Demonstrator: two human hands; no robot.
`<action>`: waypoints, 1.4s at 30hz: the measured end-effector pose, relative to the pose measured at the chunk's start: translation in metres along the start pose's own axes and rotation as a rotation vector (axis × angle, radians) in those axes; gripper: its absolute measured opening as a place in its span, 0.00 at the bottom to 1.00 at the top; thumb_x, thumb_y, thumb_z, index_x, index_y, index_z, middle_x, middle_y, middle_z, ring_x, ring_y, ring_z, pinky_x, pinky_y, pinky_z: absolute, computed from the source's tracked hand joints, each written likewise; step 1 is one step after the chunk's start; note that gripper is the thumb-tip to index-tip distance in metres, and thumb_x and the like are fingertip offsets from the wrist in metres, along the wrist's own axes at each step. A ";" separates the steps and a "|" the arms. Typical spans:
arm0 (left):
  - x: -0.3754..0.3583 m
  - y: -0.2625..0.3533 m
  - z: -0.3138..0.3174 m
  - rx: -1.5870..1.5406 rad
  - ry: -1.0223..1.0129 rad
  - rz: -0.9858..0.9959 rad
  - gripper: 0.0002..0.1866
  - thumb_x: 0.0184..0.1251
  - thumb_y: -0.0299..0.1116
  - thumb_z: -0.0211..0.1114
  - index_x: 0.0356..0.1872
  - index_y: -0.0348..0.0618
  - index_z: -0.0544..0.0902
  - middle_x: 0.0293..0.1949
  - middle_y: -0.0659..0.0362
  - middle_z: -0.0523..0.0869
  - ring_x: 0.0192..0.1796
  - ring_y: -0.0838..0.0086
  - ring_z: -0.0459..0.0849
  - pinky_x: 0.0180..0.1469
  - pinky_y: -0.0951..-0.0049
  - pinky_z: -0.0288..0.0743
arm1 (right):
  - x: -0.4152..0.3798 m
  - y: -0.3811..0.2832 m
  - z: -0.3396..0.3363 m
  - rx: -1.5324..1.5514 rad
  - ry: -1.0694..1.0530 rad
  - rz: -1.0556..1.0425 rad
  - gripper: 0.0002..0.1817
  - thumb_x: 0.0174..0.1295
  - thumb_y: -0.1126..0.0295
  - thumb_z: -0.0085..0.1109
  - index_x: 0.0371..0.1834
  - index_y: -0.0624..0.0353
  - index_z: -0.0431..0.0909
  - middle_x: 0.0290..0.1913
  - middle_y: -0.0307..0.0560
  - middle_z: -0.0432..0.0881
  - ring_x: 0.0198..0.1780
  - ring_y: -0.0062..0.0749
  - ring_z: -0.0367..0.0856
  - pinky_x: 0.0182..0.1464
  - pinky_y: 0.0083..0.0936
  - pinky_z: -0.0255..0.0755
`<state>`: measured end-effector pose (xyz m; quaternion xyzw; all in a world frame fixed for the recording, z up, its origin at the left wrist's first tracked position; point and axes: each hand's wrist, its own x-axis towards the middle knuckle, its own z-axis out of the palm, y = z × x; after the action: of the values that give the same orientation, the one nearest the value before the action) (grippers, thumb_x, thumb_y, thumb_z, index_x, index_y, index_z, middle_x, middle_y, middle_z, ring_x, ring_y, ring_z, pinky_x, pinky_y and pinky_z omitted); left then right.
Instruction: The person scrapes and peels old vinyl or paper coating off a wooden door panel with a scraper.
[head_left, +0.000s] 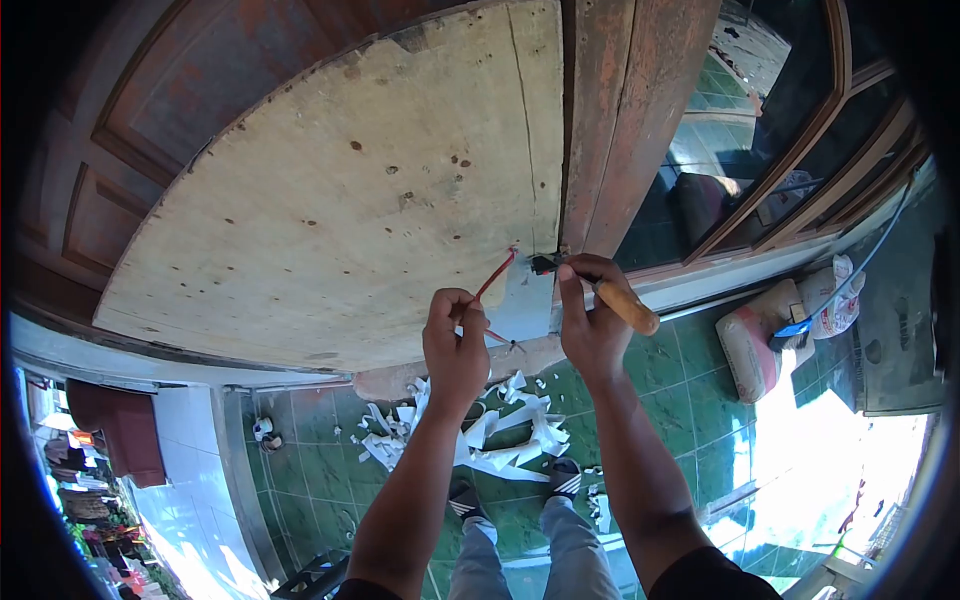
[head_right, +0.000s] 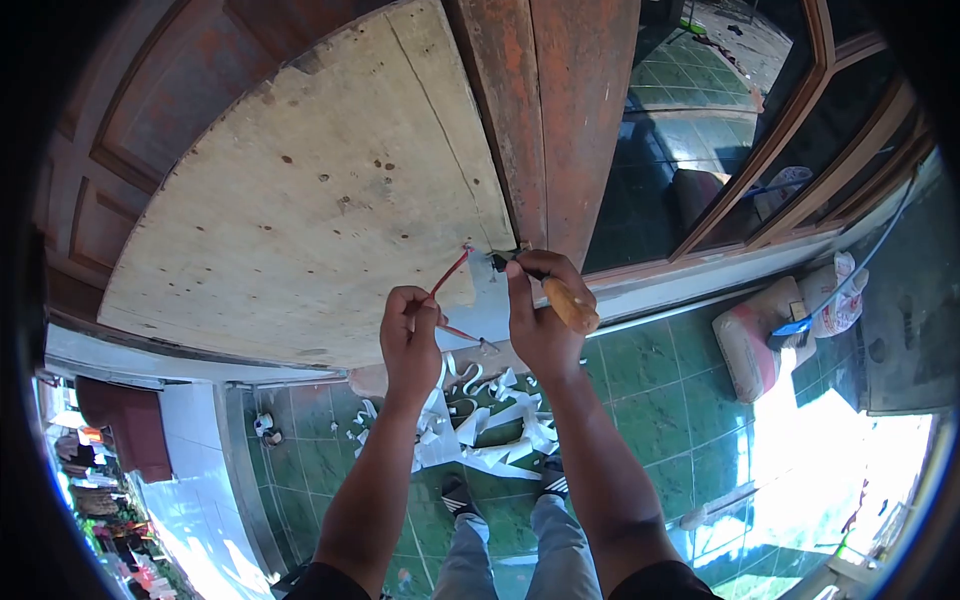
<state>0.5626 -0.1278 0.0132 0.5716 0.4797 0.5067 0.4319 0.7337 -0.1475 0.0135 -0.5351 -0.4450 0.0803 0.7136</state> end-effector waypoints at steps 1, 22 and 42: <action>0.008 0.008 -0.010 0.115 -0.009 0.058 0.01 0.75 0.24 0.61 0.42 0.38 0.80 0.32 0.56 0.85 0.35 0.74 0.85 0.41 0.71 0.77 | 0.002 0.004 0.005 -0.008 0.001 0.010 0.05 0.69 0.75 0.69 0.41 0.64 0.82 0.37 0.48 0.89 0.37 0.32 0.89 0.43 0.26 0.80; 0.071 0.069 -0.048 0.821 -0.081 0.732 0.02 0.70 0.25 0.69 0.38 0.44 0.84 0.31 0.56 0.88 0.29 0.63 0.87 0.34 0.68 0.80 | 0.006 -0.003 0.018 0.127 -0.023 0.230 0.09 0.71 0.73 0.69 0.44 0.68 0.79 0.40 0.48 0.84 0.42 0.27 0.85 0.48 0.25 0.79; 0.071 0.056 -0.049 0.873 -0.041 0.790 0.03 0.67 0.26 0.69 0.39 0.47 0.85 0.33 0.60 0.90 0.33 0.62 0.88 0.38 0.66 0.80 | 0.017 -0.007 0.013 0.211 -0.056 0.380 0.08 0.74 0.73 0.66 0.44 0.68 0.79 0.34 0.42 0.84 0.37 0.18 0.79 0.43 0.18 0.72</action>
<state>0.5216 -0.0663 0.0858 0.8415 0.3864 0.3735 -0.0557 0.7317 -0.1321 0.0291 -0.5294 -0.3449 0.2742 0.7250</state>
